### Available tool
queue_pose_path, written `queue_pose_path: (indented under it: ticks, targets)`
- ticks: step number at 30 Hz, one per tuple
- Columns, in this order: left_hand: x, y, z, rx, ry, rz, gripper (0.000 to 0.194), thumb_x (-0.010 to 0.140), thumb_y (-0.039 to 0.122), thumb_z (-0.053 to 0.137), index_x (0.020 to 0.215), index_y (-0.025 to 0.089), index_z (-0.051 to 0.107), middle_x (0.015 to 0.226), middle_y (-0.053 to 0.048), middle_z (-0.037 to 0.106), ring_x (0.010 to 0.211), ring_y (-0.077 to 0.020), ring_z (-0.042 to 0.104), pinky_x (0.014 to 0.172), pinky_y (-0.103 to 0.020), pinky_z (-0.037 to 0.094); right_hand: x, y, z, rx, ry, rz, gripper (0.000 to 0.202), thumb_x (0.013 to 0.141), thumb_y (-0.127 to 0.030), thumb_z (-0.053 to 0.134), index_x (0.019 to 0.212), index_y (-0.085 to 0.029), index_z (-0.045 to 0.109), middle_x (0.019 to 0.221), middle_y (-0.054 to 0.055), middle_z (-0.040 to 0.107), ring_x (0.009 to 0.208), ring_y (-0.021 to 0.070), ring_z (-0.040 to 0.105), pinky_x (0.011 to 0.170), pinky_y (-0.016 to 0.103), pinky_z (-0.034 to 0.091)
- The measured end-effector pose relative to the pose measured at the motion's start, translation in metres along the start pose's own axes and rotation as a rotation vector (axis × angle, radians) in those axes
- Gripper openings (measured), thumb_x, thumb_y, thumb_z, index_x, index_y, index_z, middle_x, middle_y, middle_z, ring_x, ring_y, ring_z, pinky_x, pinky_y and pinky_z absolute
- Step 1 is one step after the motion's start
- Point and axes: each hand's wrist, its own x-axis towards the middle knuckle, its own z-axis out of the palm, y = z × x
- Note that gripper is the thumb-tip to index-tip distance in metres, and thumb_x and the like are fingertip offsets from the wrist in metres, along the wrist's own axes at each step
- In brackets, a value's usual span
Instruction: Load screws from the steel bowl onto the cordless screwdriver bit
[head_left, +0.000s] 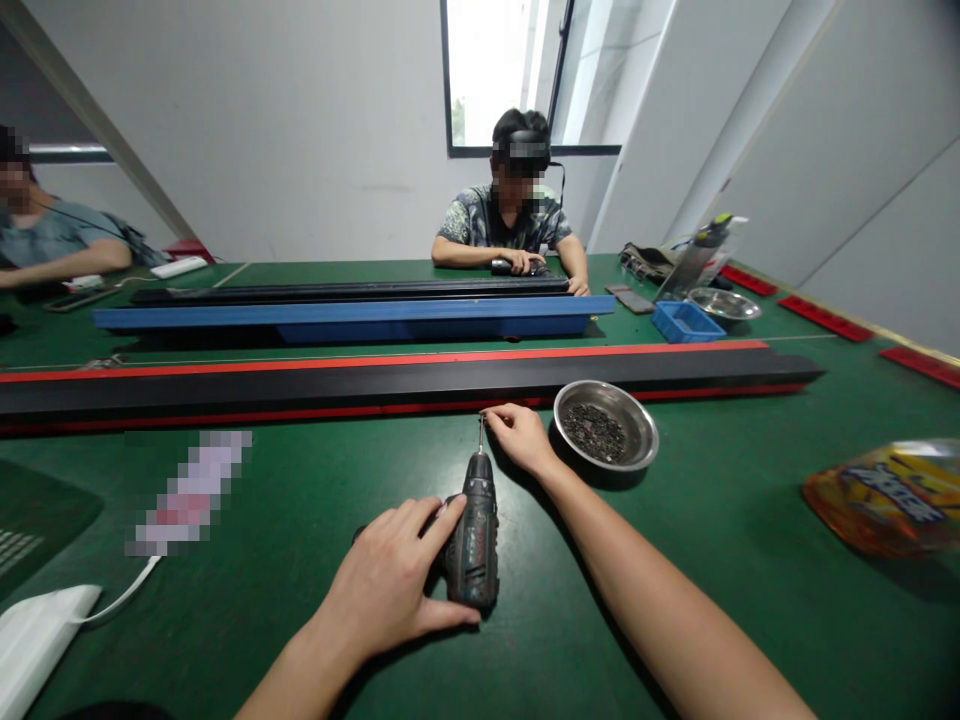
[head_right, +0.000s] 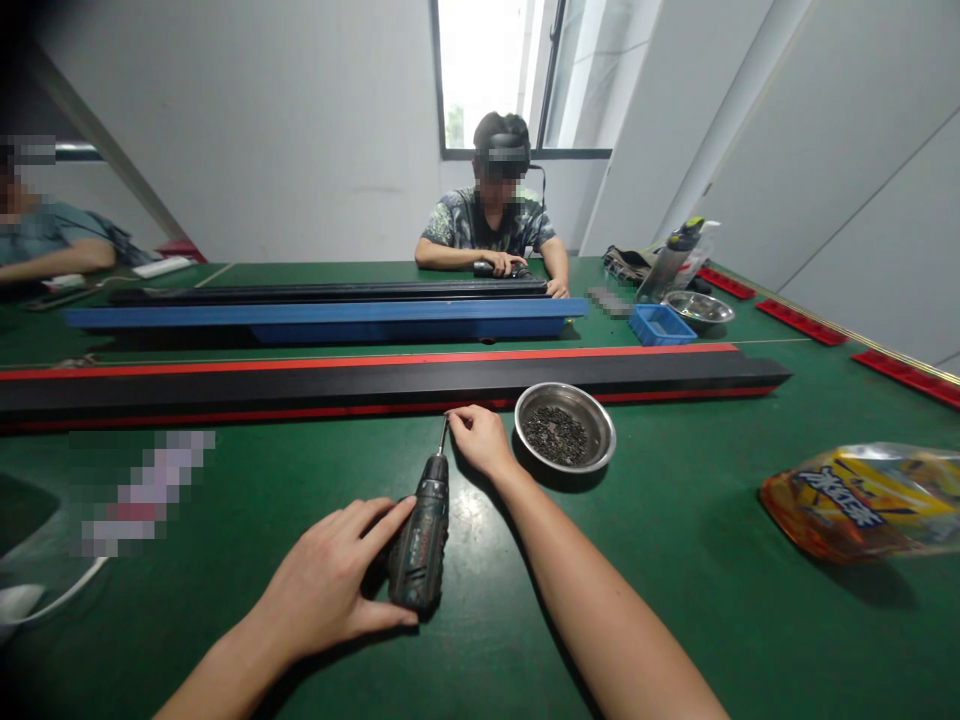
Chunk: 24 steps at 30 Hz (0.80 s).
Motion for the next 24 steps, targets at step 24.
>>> queue_pose_path:
  ticks: [24]
  targets:
    - [0.000, 0.001, 0.000, 0.014, -0.029, -0.011, 0.112, 0.068, 0.076, 0.084, 0.156, 0.021, 0.042, 0.135, -0.017, 0.063, 0.114, -0.0362, 0.064, 0.095, -0.051, 0.056, 0.002, 0.009, 0.002, 0.185, -0.067, 0.041, 0.026, 0.093, -0.024, 0.064, 0.111, -0.022, 0.082, 0.110, 0.006, 0.081, 0.092, 0.0216, 0.077, 0.093, 0.034, 0.059]
